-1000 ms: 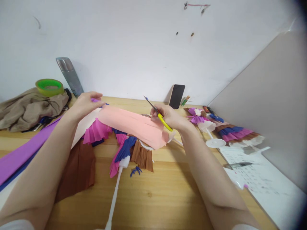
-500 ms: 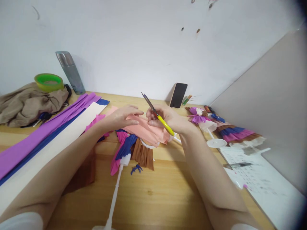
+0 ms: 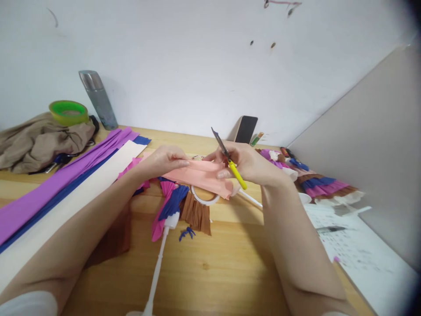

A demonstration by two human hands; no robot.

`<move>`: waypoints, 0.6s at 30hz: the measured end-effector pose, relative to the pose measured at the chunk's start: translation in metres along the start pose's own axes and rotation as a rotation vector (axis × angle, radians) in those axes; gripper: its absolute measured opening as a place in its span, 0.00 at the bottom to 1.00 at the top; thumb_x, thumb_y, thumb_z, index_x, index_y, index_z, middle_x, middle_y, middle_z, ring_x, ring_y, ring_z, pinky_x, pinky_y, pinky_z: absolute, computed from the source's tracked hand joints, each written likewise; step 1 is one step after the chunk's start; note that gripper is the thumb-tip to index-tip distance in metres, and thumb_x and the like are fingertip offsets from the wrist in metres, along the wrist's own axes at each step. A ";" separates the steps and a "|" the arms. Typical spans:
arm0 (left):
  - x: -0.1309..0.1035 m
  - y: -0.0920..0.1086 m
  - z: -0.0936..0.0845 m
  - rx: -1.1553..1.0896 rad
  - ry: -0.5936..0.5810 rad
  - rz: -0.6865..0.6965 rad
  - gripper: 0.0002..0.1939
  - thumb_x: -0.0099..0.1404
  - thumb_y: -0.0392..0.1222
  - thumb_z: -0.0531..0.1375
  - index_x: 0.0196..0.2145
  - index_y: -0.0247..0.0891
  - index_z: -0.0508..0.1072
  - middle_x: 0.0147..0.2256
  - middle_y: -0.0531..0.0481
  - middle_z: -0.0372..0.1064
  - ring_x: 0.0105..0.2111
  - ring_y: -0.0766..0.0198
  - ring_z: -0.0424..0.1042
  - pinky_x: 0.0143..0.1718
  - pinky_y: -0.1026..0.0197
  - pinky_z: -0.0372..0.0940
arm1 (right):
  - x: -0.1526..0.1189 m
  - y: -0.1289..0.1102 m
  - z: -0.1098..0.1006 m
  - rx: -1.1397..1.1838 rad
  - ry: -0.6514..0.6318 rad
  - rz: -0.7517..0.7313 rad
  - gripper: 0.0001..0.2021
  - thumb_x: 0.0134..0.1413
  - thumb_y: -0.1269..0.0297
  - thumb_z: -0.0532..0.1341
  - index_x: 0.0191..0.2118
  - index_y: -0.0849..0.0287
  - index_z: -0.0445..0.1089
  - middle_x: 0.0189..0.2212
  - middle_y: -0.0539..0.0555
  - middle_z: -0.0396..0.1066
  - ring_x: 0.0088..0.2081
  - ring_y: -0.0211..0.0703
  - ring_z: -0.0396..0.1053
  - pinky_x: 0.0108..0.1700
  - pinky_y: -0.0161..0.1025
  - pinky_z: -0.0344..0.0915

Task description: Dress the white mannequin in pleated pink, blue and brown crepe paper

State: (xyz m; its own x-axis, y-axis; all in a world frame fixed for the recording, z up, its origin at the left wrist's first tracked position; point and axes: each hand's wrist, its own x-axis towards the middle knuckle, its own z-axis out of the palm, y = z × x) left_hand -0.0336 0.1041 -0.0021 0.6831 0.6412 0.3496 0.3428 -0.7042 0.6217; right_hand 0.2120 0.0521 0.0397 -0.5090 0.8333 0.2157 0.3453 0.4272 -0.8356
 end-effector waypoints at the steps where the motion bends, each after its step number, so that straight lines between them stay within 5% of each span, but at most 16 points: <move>1: 0.000 0.000 0.000 0.003 0.009 -0.002 0.13 0.63 0.44 0.58 0.25 0.35 0.76 0.24 0.52 0.70 0.26 0.67 0.66 0.32 0.65 0.59 | 0.000 0.000 0.000 -0.022 0.011 0.000 0.23 0.34 0.53 0.75 0.26 0.58 0.62 0.31 0.56 0.74 0.39 0.52 0.74 0.37 0.42 0.68; 11: 0.000 0.000 -0.003 0.153 0.078 0.033 0.14 0.63 0.45 0.56 0.25 0.36 0.75 0.23 0.52 0.67 0.26 0.66 0.66 0.28 0.63 0.56 | 0.001 0.006 0.003 -0.160 0.262 -0.050 0.15 0.42 0.59 0.71 0.25 0.58 0.63 0.26 0.53 0.71 0.34 0.49 0.73 0.34 0.40 0.65; 18: 0.000 0.009 0.001 0.319 0.138 0.064 0.16 0.63 0.45 0.56 0.21 0.37 0.72 0.19 0.53 0.64 0.22 0.66 0.62 0.25 0.62 0.52 | 0.002 -0.007 0.020 -0.380 0.275 -0.054 0.10 0.42 0.65 0.68 0.28 0.59 0.66 0.28 0.53 0.73 0.30 0.43 0.68 0.31 0.37 0.60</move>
State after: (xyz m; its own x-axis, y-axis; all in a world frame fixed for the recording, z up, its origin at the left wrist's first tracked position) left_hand -0.0295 0.0978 0.0026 0.6235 0.6122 0.4863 0.5009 -0.7903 0.3528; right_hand 0.1930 0.0440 0.0359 -0.3241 0.8464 0.4225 0.6145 0.5279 -0.5862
